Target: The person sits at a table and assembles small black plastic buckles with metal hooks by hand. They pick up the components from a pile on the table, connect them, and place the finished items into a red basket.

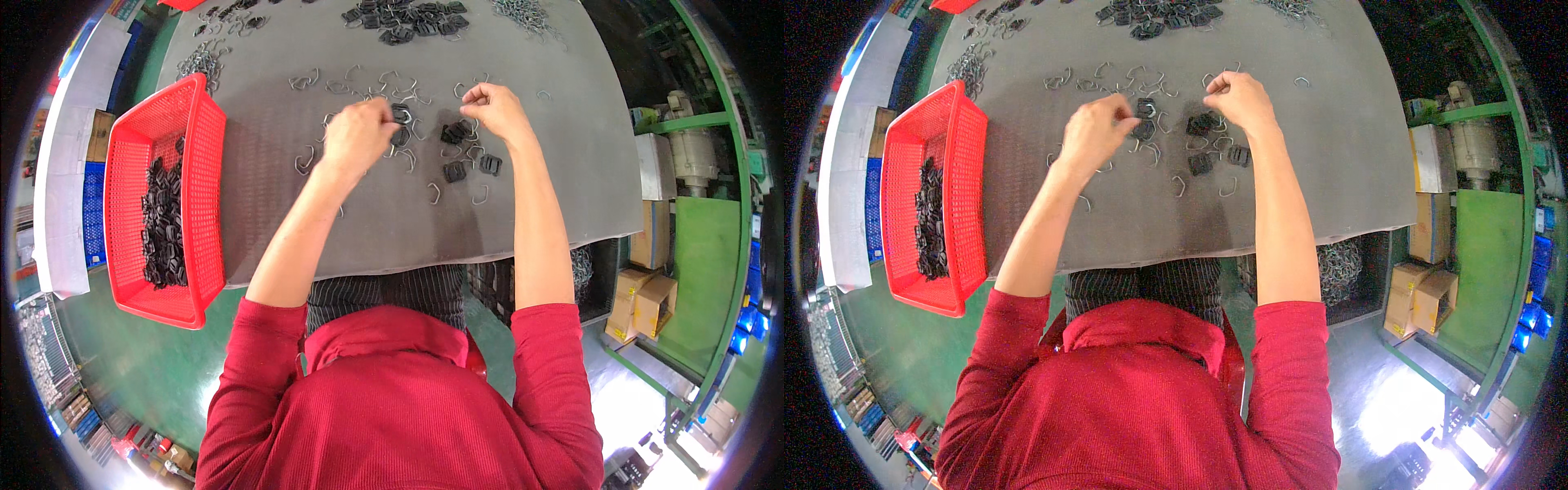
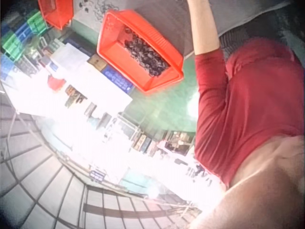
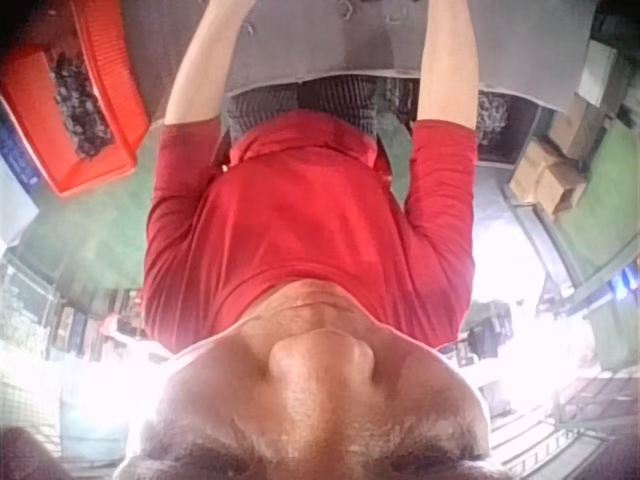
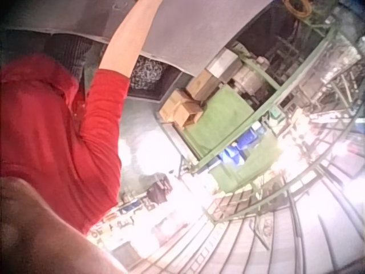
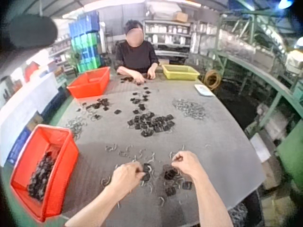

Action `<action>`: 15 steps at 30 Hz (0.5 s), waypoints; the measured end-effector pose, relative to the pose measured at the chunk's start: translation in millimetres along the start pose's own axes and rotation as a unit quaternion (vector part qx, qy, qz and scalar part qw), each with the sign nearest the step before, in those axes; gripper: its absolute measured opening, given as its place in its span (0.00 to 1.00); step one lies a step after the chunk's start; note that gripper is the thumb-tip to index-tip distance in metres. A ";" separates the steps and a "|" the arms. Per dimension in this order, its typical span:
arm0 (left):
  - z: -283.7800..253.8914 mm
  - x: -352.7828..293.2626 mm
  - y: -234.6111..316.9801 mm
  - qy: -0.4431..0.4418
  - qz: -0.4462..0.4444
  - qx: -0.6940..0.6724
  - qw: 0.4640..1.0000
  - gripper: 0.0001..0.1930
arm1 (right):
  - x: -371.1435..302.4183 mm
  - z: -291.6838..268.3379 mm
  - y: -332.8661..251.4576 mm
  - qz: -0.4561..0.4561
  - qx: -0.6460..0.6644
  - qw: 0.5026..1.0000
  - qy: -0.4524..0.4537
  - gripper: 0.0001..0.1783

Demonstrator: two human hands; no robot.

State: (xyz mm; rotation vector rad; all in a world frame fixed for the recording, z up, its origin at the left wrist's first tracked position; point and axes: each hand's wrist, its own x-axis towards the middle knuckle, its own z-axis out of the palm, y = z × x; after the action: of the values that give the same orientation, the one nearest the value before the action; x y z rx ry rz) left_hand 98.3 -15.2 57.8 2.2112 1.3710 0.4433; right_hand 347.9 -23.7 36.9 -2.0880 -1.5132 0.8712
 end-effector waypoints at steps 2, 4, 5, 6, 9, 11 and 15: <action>22.3 3.6 7.9 -0.018 0.031 -0.027 0.999 0.11 | -13.9 3.0 -12.0 -0.021 -0.082 0.995 -0.057 0.19; 49.8 7.6 16.6 0.014 0.047 -0.045 0.998 0.14 | -21.9 14.1 -13.8 -0.052 -0.194 0.977 -0.068 0.23; 58.1 11.0 23.6 0.008 0.047 -0.031 0.998 0.14 | -25.4 19.1 -10.7 -0.068 -0.196 0.978 -0.031 0.21; 65.4 14.7 29.6 0.002 0.047 -0.017 0.999 0.15 | -28.5 20.5 -8.2 -0.084 -0.197 0.977 0.005 0.19; 71.6 22.0 34.5 -0.028 0.080 -0.009 0.996 0.18 | -37.1 1.7 16.9 -0.055 0.017 0.998 0.021 0.17; 74.5 26.4 29.9 -0.031 0.098 -0.021 0.994 0.18 | -61.9 -11.9 33.7 0.017 0.301 0.953 -0.013 0.15; 72.5 29.8 23.5 -0.069 0.086 -0.179 0.978 0.14 | -107.2 -5.8 41.2 0.032 0.675 0.735 0.054 0.13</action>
State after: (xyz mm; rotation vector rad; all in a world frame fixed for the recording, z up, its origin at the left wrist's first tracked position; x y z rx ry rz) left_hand 166.0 -14.5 11.9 2.0239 0.9464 0.5414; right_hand 357.4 -138.2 40.2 -0.9988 -0.3446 1.2657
